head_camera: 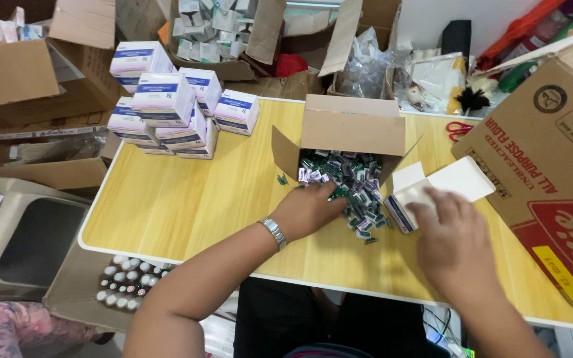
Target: The person picks up individual blister strips from a pile on the table and places them into a small white box. The person repeats this process, filling the box with blister strips and then stacking the filled box with others.
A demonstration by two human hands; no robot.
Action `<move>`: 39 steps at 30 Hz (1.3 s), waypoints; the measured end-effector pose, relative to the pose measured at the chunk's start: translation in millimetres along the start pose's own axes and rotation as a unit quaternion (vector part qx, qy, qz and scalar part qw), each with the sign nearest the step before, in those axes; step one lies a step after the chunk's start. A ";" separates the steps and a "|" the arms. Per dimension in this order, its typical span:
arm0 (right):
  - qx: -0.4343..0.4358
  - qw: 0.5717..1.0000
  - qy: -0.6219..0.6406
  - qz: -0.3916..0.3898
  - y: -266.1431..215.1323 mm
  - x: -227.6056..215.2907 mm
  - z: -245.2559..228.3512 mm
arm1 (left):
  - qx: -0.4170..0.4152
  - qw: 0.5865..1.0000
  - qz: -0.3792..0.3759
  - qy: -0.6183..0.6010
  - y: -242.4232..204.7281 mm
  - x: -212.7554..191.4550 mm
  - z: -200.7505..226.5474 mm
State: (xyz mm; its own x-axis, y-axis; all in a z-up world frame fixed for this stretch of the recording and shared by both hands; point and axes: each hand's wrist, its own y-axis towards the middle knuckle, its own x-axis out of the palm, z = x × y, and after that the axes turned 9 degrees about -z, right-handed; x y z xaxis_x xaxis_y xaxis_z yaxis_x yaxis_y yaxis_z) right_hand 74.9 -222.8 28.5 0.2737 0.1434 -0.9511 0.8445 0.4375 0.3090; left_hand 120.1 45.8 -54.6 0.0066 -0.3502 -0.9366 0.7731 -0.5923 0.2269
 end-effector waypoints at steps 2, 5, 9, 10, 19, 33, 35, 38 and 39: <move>-0.012 0.989 0.149 -0.015 -1.0 11.6 -15.8 | 0.017 0.999 0.038 0.005 7.3 -3.6 -3.8; -0.049 0.961 0.261 -0.076 6.0 37.5 -38.6 | -0.031 0.997 0.065 -0.024 15.6 -5.2 -7.0; -0.083 0.983 0.123 -0.106 25.3 63.7 -51.8 | -0.035 0.987 0.151 -0.046 13.8 -5.1 -5.9; -0.088 0.986 0.084 -0.114 29.0 67.7 -52.8 | -0.038 0.988 0.145 -0.046 11.5 -5.3 -6.0; -0.071 0.972 0.112 -0.192 64.0 64.1 -60.0 | -0.063 0.983 0.146 -0.097 2.5 -17.6 -8.8; 0.030 0.966 0.258 -0.005 52.2 20.9 -5.6 | -0.071 0.976 0.135 -0.157 1.3 -20.0 -6.4; 0.081 0.958 0.276 -0.010 51.8 9.3 15.1 | -0.064 0.971 0.157 -0.171 2.3 -15.6 -8.3; 0.112 0.963 0.243 -0.016 46.3 -4.2 42.4 | -0.095 0.945 0.129 -0.284 4.7 -3.2 -13.4; 0.113 0.959 0.258 -0.024 47.3 -4.2 48.4 | -0.116 0.914 0.131 -0.365 7.8 2.2 -14.4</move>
State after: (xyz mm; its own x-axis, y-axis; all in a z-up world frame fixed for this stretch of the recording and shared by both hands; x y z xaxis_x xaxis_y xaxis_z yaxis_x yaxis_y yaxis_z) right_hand 136.0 -245.8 47.1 0.0168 0.5734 -0.8191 0.9448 0.2590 0.2007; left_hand 135.3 50.9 -58.7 -0.1484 -0.8996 -0.4108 0.9198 -0.2782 0.2769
